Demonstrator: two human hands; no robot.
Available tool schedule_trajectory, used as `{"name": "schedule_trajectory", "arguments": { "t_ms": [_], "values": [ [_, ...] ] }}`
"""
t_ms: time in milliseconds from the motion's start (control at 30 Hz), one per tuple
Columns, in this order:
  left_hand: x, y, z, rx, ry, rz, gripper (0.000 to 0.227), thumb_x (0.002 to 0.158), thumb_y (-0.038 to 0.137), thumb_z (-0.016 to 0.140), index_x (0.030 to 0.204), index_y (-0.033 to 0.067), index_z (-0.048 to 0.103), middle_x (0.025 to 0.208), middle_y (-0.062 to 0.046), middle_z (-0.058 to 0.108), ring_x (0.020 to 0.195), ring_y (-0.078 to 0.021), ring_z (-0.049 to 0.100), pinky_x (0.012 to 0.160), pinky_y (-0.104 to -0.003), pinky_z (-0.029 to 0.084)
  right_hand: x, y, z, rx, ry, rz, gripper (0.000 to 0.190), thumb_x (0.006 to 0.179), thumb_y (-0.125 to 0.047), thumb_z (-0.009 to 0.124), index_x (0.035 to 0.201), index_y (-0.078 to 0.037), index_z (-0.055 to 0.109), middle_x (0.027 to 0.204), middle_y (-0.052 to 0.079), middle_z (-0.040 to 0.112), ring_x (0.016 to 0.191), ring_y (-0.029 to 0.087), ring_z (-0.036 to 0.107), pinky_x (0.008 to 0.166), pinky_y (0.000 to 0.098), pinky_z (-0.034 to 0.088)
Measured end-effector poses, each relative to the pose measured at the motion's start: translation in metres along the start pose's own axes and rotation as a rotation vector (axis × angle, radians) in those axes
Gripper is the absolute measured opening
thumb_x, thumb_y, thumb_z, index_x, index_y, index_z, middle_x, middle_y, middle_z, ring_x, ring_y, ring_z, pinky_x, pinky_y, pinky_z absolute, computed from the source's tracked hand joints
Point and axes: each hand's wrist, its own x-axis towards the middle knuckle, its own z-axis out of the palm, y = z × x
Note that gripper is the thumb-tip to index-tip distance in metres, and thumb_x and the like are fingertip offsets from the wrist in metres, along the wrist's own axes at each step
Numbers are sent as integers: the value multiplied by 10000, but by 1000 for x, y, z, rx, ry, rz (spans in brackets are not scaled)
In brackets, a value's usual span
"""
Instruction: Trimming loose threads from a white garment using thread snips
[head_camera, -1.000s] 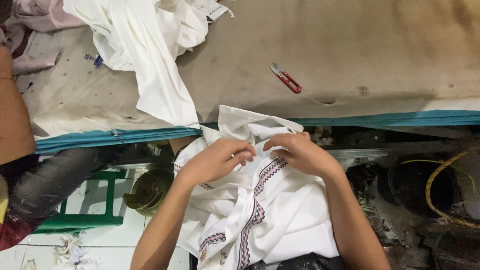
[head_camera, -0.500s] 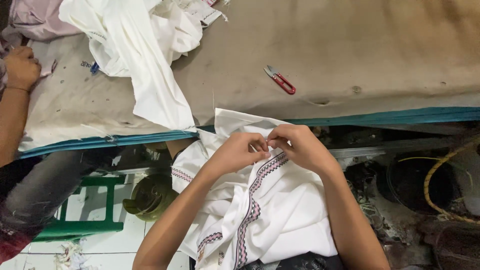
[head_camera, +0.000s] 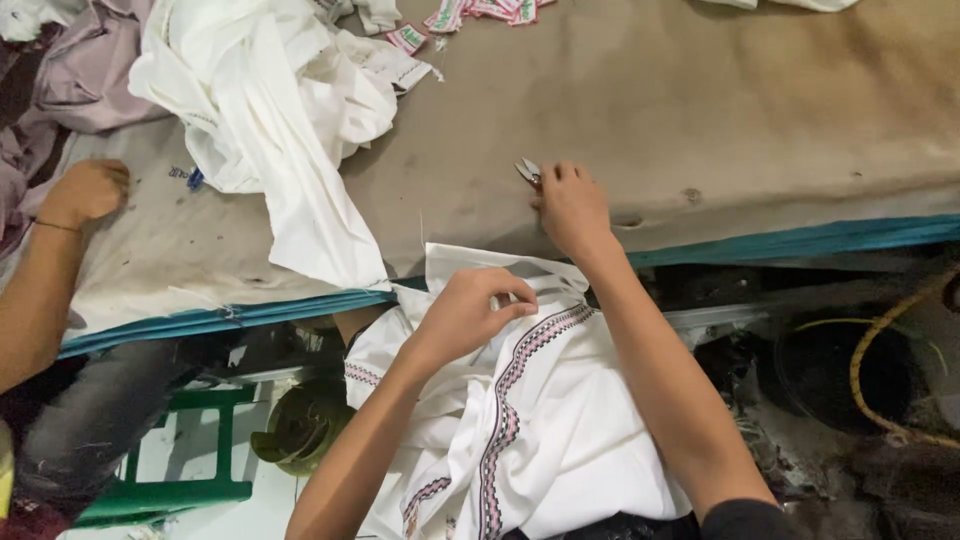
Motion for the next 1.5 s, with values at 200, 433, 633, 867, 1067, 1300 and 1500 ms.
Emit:
{"name": "schedule_trajectory", "arguments": {
  "t_ms": [200, 433, 633, 867, 1067, 1300, 1500],
  "values": [
    [4, -2, 0, 63, -10, -45, 130, 885, 181, 755, 1006, 210, 794, 886, -25, 794, 797, -226, 761, 769, -343, 581, -9, 7, -15, -228, -255, 73, 308, 990, -64, 632, 1281, 37, 620, 1142, 249, 649, 974, 366, 742, 796, 453, 616],
    [9, -6, 5, 95, 56, 54, 71, 854, 145, 782, 920, 154, 756, 841, -50, 738, 718, -246, 692, 741, -359, 558, -107, 14, -128, 570, -600, 115, 106, 952, -72, 558, 922, 24, 590, 737, 220, 641, 696, 348, 592, 675, 472, 495],
    [14, -4, 6, 153, 82, 105, 52, 865, 160, 780, 892, 155, 735, 849, -42, 696, 708, -242, 668, 720, -363, 546, -118, 4, -135, 514, -645, 54, 256, 906, -230, 693, 1041, -12, 699, 792, 259, 726, 714, 383, 663, 680, 450, 512],
    [13, -8, 7, 130, 112, 99, 55, 871, 132, 784, 898, 137, 736, 850, -40, 660, 698, -230, 650, 706, -349, 538, -117, 8, -95, 555, -694, 28, 368, 930, -251, 708, 1235, -44, 712, 810, 182, 757, 709, 313, 668, 690, 411, 525],
    [8, -9, 8, 118, 121, 101, 58, 877, 130, 774, 893, 145, 720, 860, -42, 645, 709, -240, 649, 710, -357, 540, -122, 3, -89, 536, -721, 0, 392, 966, -275, 664, 1285, -49, 694, 852, 183, 777, 728, 316, 703, 691, 402, 540],
    [8, -7, 5, 114, 145, 105, 72, 869, 124, 783, 879, 151, 716, 867, -40, 648, 725, -235, 658, 717, -348, 543, -120, 2, -110, 529, -724, 74, 420, 958, -225, 659, 1332, -36, 680, 976, 248, 777, 820, 348, 712, 745, 435, 533],
    [8, -5, 7, 98, 144, 95, 68, 879, 123, 774, 887, 156, 715, 876, -32, 650, 724, -214, 650, 723, -335, 543, -120, -9, -114, 510, -742, 63, 419, 960, -228, 659, 1320, -16, 684, 946, 220, 789, 796, 367, 727, 725, 433, 531]
  ]
}}
